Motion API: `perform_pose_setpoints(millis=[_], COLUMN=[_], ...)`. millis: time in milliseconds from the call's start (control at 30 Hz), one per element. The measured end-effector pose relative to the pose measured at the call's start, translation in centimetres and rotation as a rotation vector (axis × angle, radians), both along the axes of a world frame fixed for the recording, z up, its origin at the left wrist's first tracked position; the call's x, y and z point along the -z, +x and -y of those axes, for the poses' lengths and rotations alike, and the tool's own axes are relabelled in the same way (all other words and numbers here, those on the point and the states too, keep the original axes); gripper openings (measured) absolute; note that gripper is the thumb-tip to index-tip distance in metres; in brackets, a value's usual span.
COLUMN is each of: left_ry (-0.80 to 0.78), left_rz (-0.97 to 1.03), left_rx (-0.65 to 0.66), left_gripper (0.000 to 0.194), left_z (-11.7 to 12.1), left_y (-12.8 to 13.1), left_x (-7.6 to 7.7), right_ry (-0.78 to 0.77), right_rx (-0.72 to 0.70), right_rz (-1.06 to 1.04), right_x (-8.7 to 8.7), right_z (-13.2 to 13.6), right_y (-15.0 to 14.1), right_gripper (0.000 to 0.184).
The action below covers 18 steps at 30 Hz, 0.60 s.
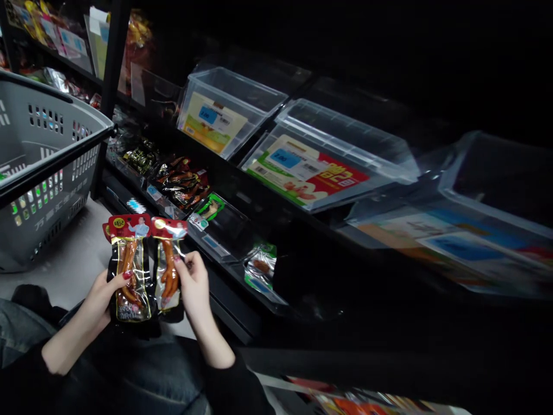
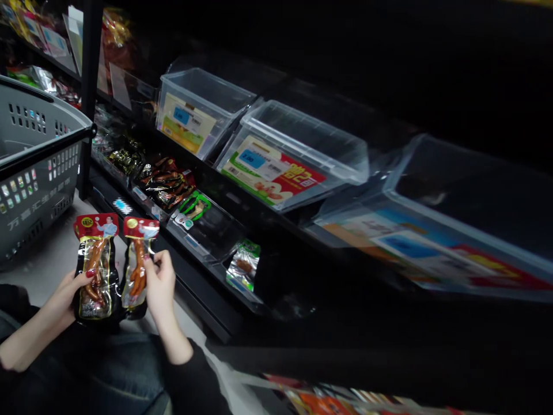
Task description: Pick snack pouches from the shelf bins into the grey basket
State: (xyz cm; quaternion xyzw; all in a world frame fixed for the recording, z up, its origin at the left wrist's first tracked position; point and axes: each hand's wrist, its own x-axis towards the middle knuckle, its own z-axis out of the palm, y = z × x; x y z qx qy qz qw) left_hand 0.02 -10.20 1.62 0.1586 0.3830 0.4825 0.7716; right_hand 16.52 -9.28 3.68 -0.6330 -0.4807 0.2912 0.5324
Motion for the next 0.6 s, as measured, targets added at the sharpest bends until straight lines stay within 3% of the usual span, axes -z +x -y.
perform_pose_setpoints(millis=[133,333,467,600], left_ry=[0.004,0.040,0.001,0.001], left_rz=[0.084,0.094,0.083,0.091], left_rx=[0.020,0.052,0.091,0.166], left_gripper=[0.019,0.022,0.021,0.021], left_z=[0.3,0.2,0.2,0.3], left_y=[0.0,-0.2,-0.7,-0.9], left_x=[-0.1,-0.6,-0.6,-0.2], right_ry=[-0.038,-0.058,-0.003,0.016], right_rx=[-0.112,-0.132,-0.136,-0.241], right_rz=[0.018,-0.050,0.069,0.215], right_x=[0.8,1.3,1.5,1.0], right_z=[0.9,1.4,1.3,1.3], right_y=[-2.2,-3.4,-3.4,-2.8], right_gripper=[0.021,0.020,0.019,0.012])
